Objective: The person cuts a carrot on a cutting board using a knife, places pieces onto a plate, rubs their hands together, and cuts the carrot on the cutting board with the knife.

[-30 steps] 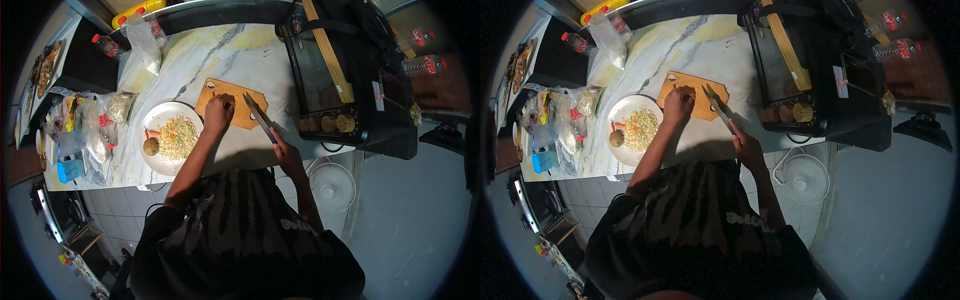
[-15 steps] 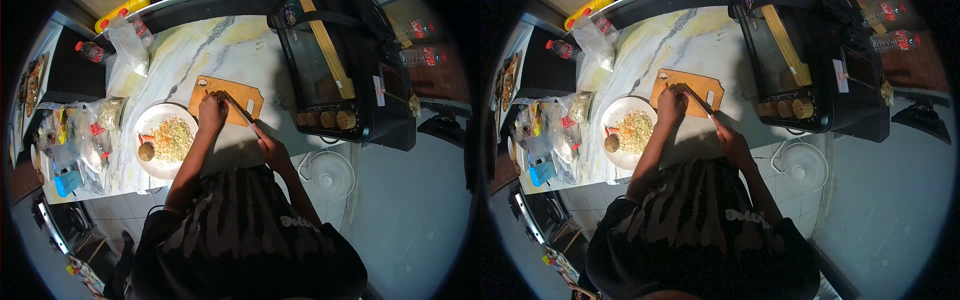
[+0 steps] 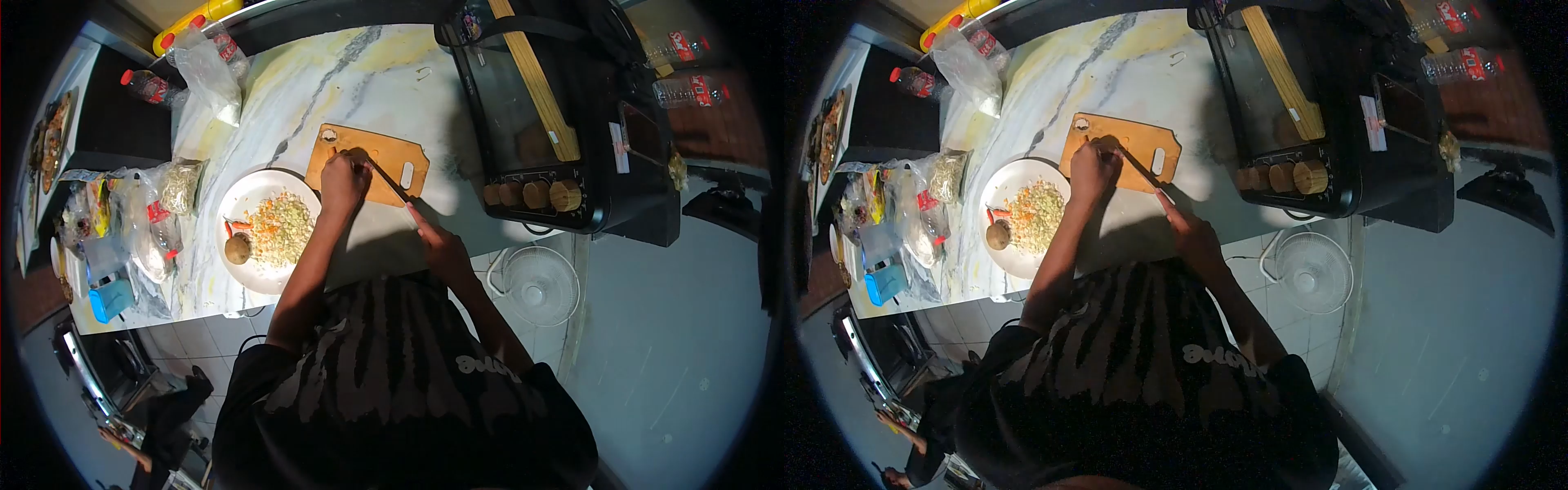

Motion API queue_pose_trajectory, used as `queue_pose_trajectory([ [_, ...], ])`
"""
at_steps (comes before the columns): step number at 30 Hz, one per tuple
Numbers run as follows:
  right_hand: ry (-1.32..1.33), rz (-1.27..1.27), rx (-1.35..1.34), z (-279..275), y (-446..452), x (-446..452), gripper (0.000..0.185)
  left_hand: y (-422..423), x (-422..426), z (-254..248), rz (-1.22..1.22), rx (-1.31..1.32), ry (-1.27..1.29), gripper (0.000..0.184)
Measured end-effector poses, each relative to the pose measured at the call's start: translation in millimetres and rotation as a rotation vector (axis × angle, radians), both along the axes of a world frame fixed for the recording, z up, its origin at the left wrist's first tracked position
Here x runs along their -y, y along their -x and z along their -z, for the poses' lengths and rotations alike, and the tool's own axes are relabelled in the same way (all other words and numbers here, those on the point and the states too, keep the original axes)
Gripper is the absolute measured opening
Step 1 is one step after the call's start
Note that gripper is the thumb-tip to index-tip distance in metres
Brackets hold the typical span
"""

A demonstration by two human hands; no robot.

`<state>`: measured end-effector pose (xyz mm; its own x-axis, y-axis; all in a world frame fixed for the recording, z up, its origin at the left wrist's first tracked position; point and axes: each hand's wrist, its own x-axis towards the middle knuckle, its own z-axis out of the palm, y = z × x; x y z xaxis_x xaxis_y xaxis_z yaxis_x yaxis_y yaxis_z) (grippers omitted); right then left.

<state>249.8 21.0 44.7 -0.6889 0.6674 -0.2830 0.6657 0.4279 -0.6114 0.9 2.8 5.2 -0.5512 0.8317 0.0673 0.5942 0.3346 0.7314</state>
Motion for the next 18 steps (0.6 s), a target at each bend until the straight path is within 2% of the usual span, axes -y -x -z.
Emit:
queue_pose_trajectory([
  [1, 0.002, 0.005, -0.002, 2.0, -0.3, 1.0, 0.056, -0.1, 0.1, -0.9, -0.010, 0.030, 0.008, 0.009],
  [3, -0.160, -0.024, -0.038, 6.4, -1.6, 0.3, 0.057, 1.4, -2.0, -2.0, -0.013, 0.038, 0.027, 0.009],
  [7, -0.239, -0.038, -0.050, 21.0, 1.9, -1.5, 0.058, 2.8, -3.2, -2.3, 0.006, 0.068, 0.027, 0.011],
  [9, -0.380, -0.038, -0.226, 25.8, 8.0, -1.1, 0.056, 3.5, -3.4, -0.7, 0.014, 0.084, -0.002, 0.010],
  [10, -0.380, -0.038, -0.227, 22.0, 9.3, -1.3, 0.056, 3.2, -3.4, 0.6, 0.020, 0.102, -0.030, 0.010],
  [12, 0.055, 0.080, -0.147, 8.8, 13.3, -3.8, 0.053, 0.7, -4.5, 0.7, 0.015, 0.072, -0.035, 0.012],
  [14, 0.097, 0.087, -0.126, -4.5, 17.3, -9.3, 0.052, -1.0, -5.1, -1.2, 0.015, 0.043, -0.037, 0.014],
  [16, 0.139, 0.097, -0.099, -5.4, 18.6, -12.7, 0.052, -2.8, -6.1, -9.1, 0.003, 0.126, 0.014, 0.026],
  [18, -0.023, 0.033, -0.029, -0.9, 17.6, -12.4, 0.052, -5.9, -7.5, -6.5, 0.001, 0.071, -0.011, 0.032],
])
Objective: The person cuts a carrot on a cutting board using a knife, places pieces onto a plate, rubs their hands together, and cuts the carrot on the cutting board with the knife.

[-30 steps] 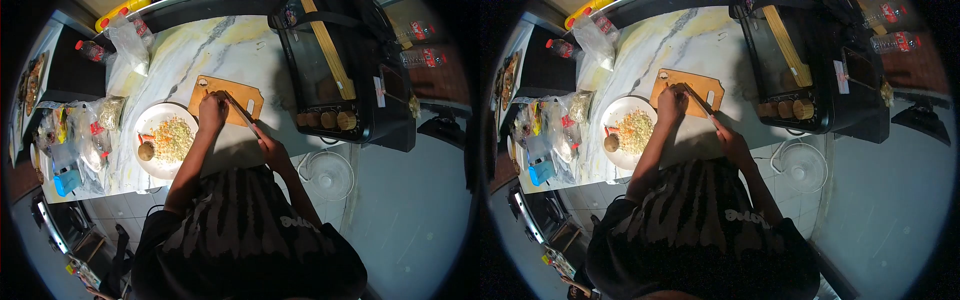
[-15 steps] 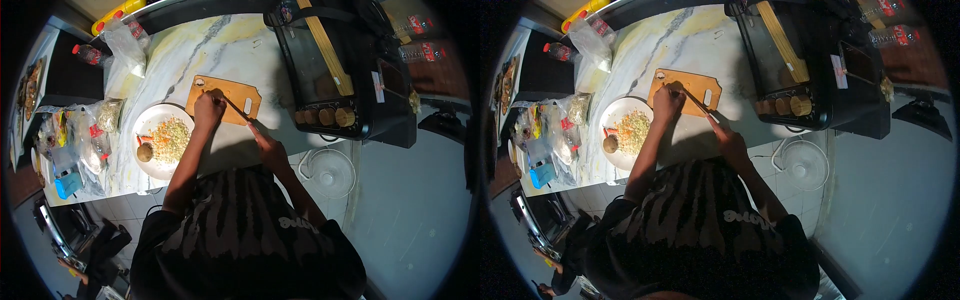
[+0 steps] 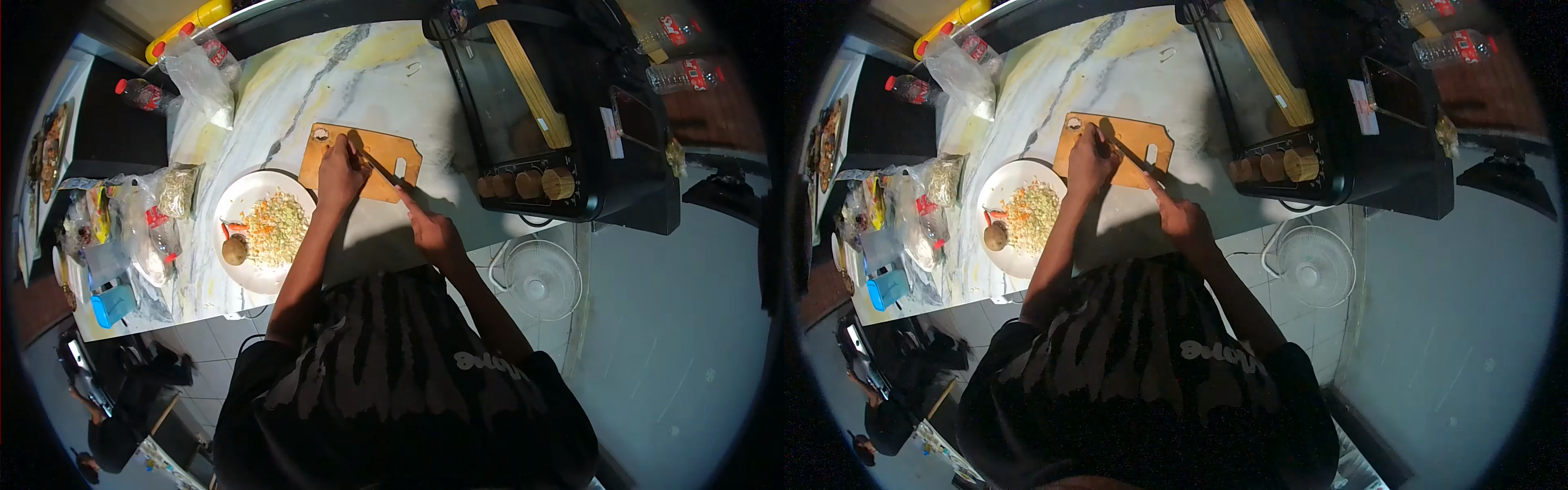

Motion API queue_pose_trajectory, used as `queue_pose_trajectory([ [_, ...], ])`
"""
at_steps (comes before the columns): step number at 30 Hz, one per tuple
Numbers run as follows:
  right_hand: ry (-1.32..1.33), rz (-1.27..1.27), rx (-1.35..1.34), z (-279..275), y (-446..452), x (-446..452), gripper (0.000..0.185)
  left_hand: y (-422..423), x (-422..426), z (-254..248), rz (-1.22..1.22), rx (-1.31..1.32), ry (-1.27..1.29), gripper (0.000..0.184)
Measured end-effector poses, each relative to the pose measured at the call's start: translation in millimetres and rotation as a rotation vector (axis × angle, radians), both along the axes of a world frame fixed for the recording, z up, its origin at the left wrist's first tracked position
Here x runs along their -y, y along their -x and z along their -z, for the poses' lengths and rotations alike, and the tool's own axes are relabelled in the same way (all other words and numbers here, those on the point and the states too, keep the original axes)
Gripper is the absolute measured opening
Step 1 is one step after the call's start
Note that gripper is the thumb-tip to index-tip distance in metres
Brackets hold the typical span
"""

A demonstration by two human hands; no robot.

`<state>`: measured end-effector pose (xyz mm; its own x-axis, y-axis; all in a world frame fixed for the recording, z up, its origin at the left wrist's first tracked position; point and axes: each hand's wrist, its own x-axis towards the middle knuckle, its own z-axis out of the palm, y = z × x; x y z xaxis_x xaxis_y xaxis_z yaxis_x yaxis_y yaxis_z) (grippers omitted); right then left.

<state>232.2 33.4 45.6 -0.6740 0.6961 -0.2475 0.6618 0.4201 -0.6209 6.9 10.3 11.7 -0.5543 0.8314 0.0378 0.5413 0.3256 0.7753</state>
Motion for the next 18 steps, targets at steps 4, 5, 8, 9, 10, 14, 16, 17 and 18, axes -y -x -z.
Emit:
queue_pose_trajectory([
  [4, -0.229, -0.080, -0.194, 16.2, -10.2, 1.0, 0.052, 0.3, 0.4, 0.9, -0.053, -0.017, -0.068, 0.037],
  [5, -0.205, -0.067, -0.252, 15.9, -11.4, -0.1, 0.051, 2.3, 0.7, 1.3, -0.058, -0.018, -0.069, 0.037],
  [8, -0.094, -0.030, -0.236, 7.8, -14.7, 5.9, 0.050, 2.7, 6.8, 4.9, -0.055, -0.019, -0.128, 0.046],
  [9, -0.024, -0.003, -0.177, 5.8, -11.6, 6.3, 0.051, 4.5, 7.0, 4.0, -0.027, -0.038, -0.103, 0.054],
  [10, -0.035, 0.002, -0.196, 8.4, -11.2, 6.8, 0.051, 7.7, 5.6, 4.9, 0.006, -0.063, -0.082, 0.062],
  [14, -0.088, 0.048, -0.229, 15.7, -5.6, 7.3, 0.051, 12.7, 5.3, 12.0, 0.004, -0.141, -0.129, 0.072],
  [16, -0.079, 0.072, -0.290, 18.2, -6.7, 8.5, 0.052, 10.2, 9.8, 5.6, 0.017, -0.075, -0.097, 0.066],
  [17, -0.156, 0.049, -0.251, 21.6, -6.9, 6.4, 0.053, 7.0, 12.2, 4.1, 0.014, -0.065, -0.086, 0.066],
  [18, -0.231, 0.028, -0.211, 24.0, -8.4, 7.8, 0.054, 2.9, 11.6, -6.2, -0.033, 0.024, -0.178, 0.061],
])
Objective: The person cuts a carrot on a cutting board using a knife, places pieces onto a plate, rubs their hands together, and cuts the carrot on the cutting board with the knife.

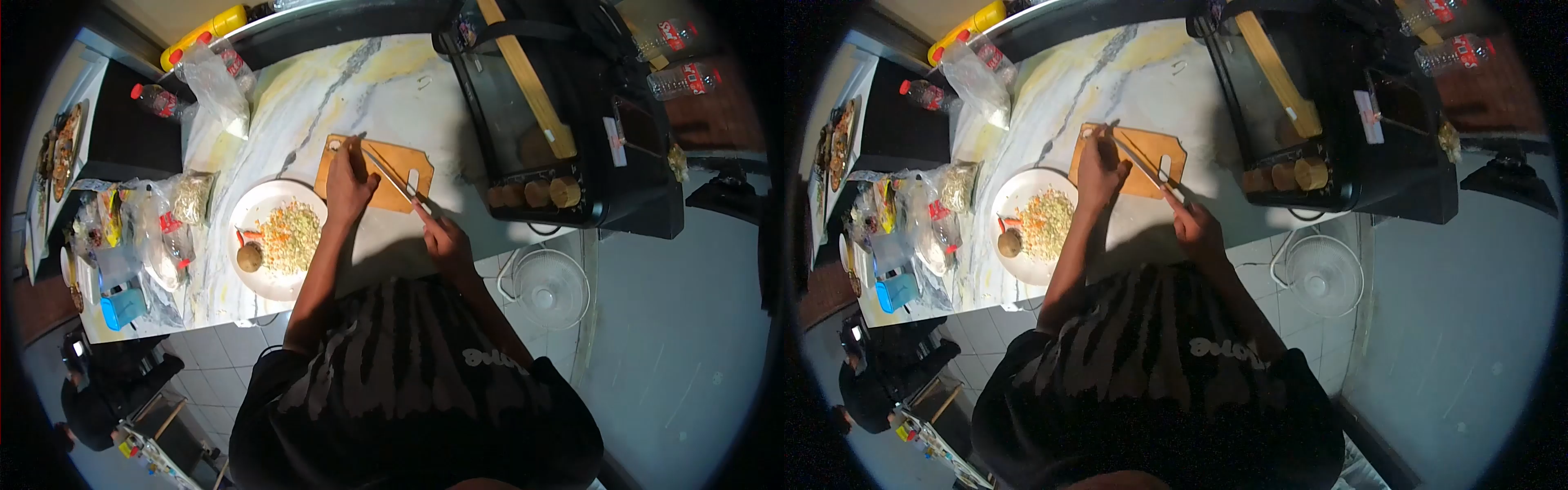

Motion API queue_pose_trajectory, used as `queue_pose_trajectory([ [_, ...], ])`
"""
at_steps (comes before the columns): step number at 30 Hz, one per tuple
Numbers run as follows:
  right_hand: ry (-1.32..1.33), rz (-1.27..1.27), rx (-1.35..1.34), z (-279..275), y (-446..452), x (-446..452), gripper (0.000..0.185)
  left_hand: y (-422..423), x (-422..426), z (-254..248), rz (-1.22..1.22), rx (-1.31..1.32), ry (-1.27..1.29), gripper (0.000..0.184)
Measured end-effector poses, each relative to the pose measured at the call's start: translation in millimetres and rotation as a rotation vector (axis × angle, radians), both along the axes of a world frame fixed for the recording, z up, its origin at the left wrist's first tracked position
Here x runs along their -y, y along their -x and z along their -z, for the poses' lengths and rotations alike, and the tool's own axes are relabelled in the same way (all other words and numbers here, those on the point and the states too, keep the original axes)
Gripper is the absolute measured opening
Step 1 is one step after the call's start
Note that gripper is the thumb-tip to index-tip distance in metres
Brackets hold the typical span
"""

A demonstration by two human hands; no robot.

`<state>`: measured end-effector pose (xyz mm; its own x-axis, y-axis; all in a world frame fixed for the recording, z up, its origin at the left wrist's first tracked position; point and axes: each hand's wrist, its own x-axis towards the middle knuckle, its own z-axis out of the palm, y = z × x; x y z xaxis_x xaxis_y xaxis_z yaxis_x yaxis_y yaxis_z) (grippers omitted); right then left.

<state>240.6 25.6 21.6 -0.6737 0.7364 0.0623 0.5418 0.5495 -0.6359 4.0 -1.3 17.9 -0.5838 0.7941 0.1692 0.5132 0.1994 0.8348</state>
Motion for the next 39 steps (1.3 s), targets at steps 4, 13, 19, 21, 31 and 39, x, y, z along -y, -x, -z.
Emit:
queue_pose_trajectory([
  [4, -0.071, -0.017, 0.059, -4.3, -2.9, 6.4, 0.054, -1.1, 8.6, 7.9, 0.039, 0.125, -0.102, 0.043],
  [13, -0.073, 0.016, 0.154, -16.9, -5.0, 15.6, 0.055, 8.5, 14.5, 16.3, 0.337, -0.238, -0.161, 0.050],
  [19, -0.074, -0.030, 0.286, -22.3, -4.8, 18.2, 0.055, 9.0, 15.3, 19.1, 0.390, -0.268, -0.001, 0.050],
  [21, 0.047, -0.015, 0.254, -28.9, -4.5, 19.0, 0.056, 7.4, 17.7, 22.0, 0.317, -0.279, -0.010, 0.054],
  [31, 0.576, 0.048, -0.085, -4.1, -22.3, -4.9, 0.052, 4.5, 20.1, 14.1, 0.187, -0.041, -0.109, 0.070],
  [39, 0.931, 0.103, -0.090, -8.1, -17.3, -7.0, 0.055, 5.4, 22.8, 27.1, 0.300, -0.204, -0.165, 0.044],
])
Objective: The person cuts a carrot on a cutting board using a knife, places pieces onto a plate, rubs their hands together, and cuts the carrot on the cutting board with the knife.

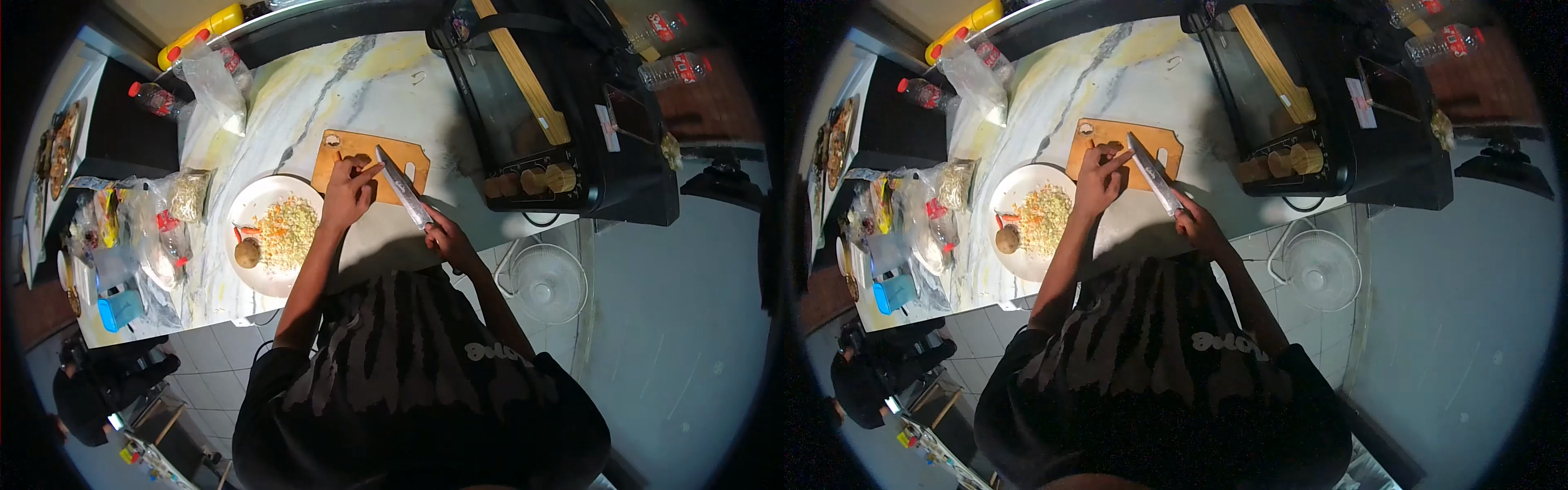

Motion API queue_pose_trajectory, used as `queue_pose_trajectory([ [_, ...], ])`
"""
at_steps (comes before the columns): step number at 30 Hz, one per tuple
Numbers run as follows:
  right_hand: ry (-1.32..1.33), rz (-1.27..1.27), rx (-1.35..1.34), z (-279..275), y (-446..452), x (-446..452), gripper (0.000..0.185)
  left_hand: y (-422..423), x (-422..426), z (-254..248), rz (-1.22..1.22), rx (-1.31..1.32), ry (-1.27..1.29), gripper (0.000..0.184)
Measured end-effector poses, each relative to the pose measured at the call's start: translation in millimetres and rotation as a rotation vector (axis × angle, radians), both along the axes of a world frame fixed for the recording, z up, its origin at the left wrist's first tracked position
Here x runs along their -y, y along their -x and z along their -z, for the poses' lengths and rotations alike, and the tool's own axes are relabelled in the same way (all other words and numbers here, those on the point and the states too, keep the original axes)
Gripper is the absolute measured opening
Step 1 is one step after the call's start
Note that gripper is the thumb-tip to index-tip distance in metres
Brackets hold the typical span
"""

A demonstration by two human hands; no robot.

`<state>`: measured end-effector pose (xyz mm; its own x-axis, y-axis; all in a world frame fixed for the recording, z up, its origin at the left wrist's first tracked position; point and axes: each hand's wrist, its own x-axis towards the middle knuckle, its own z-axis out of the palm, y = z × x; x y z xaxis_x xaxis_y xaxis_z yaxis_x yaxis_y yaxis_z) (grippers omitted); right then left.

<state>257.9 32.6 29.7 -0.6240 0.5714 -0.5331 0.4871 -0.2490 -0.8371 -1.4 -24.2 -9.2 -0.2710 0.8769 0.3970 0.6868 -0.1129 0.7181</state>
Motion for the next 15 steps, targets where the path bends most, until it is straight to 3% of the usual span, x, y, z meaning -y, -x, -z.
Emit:
queue_pose_trajectory([
  [8, -0.101, -0.034, 0.085, -8.6, -1.7, 1.5, 0.055, -3.2, -0.7, 2.2, -0.117, -0.057, -0.008, 0.041],
  [11, -0.273, -0.044, 0.087, -5.7, -11.2, 1.2, 0.052, -3.3, -3.9, -10.3, -0.116, 0.008, -0.009, 0.048],
  [15, -0.331, -0.085, 0.158, -25.5, -20.2, -1.2, 0.051, -1.5, -11.3, -19.1, -0.198, 0.080, 0.186, 0.060],
])
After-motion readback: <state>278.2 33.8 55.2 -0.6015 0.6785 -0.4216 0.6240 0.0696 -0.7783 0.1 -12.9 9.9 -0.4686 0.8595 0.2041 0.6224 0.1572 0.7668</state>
